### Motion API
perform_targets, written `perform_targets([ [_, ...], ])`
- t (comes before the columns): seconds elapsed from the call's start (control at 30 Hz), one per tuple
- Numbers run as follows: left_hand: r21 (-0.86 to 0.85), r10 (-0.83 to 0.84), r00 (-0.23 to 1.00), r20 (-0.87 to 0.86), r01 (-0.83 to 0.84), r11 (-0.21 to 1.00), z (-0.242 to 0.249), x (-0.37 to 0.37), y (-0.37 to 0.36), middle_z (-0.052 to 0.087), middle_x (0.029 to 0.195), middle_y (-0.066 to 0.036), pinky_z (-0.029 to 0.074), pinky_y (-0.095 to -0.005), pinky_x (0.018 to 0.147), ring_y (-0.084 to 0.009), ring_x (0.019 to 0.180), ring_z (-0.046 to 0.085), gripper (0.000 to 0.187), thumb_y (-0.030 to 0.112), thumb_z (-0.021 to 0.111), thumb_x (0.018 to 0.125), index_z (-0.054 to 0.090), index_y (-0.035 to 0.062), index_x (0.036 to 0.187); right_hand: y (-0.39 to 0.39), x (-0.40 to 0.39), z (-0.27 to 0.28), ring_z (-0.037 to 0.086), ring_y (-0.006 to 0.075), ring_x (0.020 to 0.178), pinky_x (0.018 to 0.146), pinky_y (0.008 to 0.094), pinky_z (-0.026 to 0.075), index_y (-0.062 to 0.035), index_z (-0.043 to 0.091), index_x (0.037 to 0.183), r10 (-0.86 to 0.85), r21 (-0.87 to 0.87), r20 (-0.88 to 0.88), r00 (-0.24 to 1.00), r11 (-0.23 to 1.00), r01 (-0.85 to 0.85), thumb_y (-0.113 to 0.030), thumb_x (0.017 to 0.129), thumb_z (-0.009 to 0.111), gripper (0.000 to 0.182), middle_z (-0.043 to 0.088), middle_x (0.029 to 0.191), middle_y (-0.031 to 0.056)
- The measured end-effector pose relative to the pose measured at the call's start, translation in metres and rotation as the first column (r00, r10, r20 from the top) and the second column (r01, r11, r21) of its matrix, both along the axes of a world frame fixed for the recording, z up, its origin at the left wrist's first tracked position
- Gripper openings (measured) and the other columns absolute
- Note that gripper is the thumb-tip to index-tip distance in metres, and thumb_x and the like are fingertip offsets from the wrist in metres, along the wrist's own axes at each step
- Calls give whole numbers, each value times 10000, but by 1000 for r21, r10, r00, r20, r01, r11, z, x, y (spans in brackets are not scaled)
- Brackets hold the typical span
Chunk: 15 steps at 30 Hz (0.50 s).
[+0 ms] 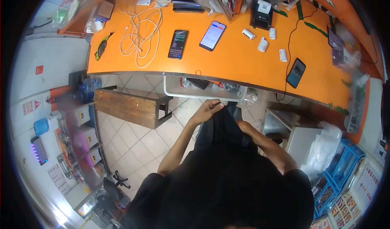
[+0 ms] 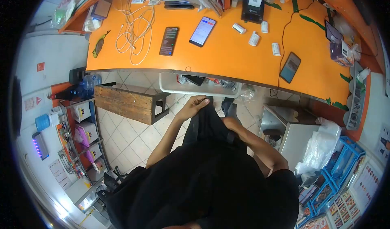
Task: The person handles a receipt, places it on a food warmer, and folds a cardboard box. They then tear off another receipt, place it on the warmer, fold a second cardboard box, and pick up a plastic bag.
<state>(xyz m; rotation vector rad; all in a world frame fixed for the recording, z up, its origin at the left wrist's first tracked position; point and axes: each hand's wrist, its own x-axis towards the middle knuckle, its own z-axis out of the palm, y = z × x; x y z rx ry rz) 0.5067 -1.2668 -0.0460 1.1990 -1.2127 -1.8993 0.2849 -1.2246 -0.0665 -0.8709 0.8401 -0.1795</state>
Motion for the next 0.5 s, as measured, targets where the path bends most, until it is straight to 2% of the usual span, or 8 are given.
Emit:
perform_targets([
  [0.13, 44, -1, 1000, -13, 1, 999, -12, 4, 4, 430, 703, 95, 330, -220, 585, -18, 656, 363, 298, 239, 513, 996, 543, 42, 774, -11, 7, 0, 441, 226, 1274, 1061, 329, 337, 10, 422, 1362, 51, -9, -6, 999, 999, -51, -289, 989, 472, 481, 475, 1379, 136],
  [0.23, 17, 36, 997, -64, -35, 999, -30, 4, 10, 460, 699, 85, 363, -226, 597, -11, 672, 418, 293, 233, 511, 996, 558, 31, 789, -13, 8, -4, 444, 227, 1270, 1060, 332, 340, 9, 428, 1357, 49, 20, -15, 999, 999, -49, -292, 988, 473, 478, 481, 1372, 135],
  [0.33, -26, 182, 975, -124, -187, 982, -17, -8, 15, 470, 696, 88, 376, -233, 600, -20, 672, 430, 299, 238, 536, 983, 562, 23, 778, -15, 4, -10, 448, 228, 1267, 1058, 335, 342, 9, 434, 1352, 27, 115, -4, 1000, 993, -27, -294, 988, 474, 475, 488, 1365, 135],
  [0.4, -125, 145, 989, -30, -148, 981, -48, -17, 26, 511, 710, 64, 398, -257, 629, -44, 703, 448, 294, 253, 556, 974, 603, -1, 833, -16, 0, -14, 450, 229, 1264, 1057, 337, 344, 8, 438, 1349, -29, 219, 10, 1000, 975, 26, -296, 988, 475, 473, 492, 1361, 135],
  [0.47, -112, 125, 991, 43, -120, 986, -81, -23, 37, 554, 738, 54, 422, -262, 656, -48, 725, 469, 292, 270, 564, 969, 639, -4, 901, -19, -3, -20, 452, 229, 1262, 1056, 339, 346, 8, 442, 1346, -89, 297, 17, 996, 951, 80, -297, 988, 476, 471, 496, 1356, 135],
  [0.5, -91, 119, 993, -12, -120, 989, -98, -20, 43, 555, 735, 51, 424, -267, 656, -50, 722, 472, 302, 280, 558, 971, 637, 0, 893, -21, -5, -22, 454, 230, 1261, 1056, 340, 347, 8, 444, 1344, -117, 330, 24, 993, 938, 103, -298, 988, 477, 471, 498, 1354, 134],
])
